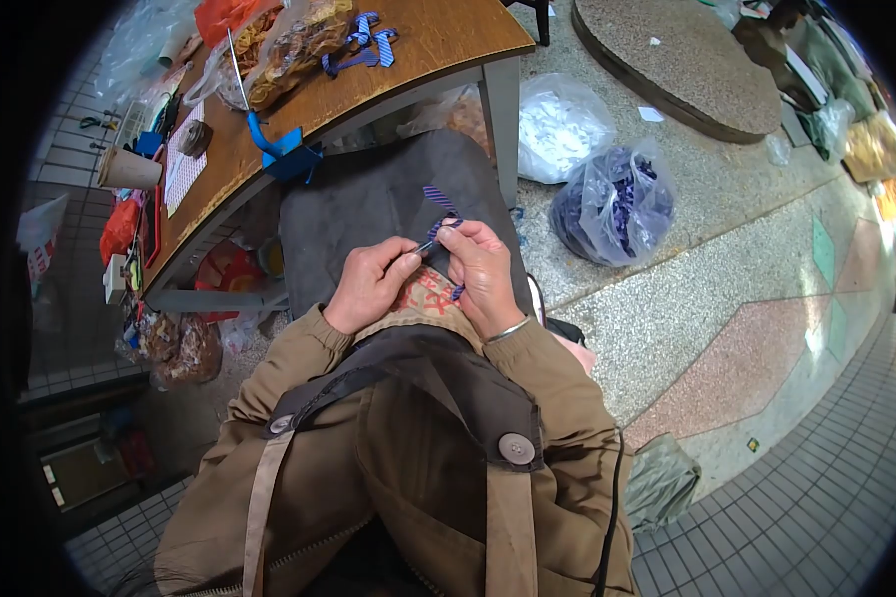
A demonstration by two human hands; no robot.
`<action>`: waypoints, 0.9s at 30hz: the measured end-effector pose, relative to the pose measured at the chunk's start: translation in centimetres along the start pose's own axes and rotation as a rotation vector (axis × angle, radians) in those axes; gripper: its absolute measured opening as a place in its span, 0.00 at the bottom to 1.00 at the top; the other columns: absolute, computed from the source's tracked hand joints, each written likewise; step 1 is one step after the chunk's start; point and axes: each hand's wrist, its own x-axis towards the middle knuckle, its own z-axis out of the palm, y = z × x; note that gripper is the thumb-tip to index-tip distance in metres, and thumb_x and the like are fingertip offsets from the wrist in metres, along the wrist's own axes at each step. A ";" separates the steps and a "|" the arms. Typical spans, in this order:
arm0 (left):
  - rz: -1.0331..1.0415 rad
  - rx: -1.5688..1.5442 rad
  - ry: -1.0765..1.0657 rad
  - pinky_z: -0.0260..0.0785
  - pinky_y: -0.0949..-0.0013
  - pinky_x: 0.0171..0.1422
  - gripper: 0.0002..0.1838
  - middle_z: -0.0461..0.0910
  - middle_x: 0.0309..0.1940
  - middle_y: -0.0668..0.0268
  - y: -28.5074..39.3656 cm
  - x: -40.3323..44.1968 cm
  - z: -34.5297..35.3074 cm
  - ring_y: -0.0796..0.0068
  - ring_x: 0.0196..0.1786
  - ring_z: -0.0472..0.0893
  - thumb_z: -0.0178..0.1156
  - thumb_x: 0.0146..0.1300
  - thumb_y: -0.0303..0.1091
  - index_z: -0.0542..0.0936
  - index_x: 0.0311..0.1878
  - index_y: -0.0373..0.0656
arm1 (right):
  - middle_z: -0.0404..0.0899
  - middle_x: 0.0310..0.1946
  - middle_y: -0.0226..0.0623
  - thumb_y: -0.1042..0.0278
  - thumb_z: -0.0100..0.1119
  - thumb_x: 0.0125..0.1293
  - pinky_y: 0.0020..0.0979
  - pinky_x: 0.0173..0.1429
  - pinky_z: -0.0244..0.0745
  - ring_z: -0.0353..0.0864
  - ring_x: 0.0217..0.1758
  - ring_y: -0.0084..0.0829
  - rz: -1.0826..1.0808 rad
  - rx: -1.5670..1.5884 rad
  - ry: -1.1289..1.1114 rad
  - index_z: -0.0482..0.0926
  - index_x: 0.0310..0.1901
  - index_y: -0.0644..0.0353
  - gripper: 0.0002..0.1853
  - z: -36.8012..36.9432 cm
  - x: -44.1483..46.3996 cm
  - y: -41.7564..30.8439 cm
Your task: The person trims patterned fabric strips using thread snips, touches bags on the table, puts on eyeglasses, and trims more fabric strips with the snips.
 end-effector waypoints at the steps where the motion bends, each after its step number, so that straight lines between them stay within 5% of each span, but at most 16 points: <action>1: -0.017 -0.017 -0.009 0.62 0.67 0.27 0.08 0.78 0.19 0.65 0.0 0.0 0.0 0.69 0.19 0.70 0.58 0.64 0.34 0.81 0.40 0.41 | 0.77 0.26 0.30 0.80 0.58 0.65 0.15 0.18 0.53 0.59 0.14 0.12 -0.006 -0.011 0.007 0.78 0.41 0.62 0.05 0.0 0.0 0.0; 12: -0.065 -0.098 -0.015 0.60 0.69 0.26 0.09 0.75 0.16 0.66 -0.1 0.3 0.1 0.71 0.18 0.69 0.56 0.66 0.35 0.82 0.38 0.40 | 0.76 0.23 0.29 0.80 0.59 0.65 0.16 0.18 0.52 0.59 0.13 0.13 -0.007 0.008 0.020 0.78 0.40 0.61 0.05 0.6 -0.3 0.3; 27: -0.057 -0.087 -0.025 0.60 0.69 0.26 0.09 0.74 0.16 0.66 -0.1 0.3 -0.1 0.72 0.18 0.68 0.56 0.66 0.34 0.83 0.38 0.41 | 0.83 0.35 0.40 0.79 0.58 0.65 0.15 0.18 0.54 0.59 0.13 0.13 0.018 -0.010 -0.012 0.77 0.40 0.61 0.04 0.6 -0.3 0.0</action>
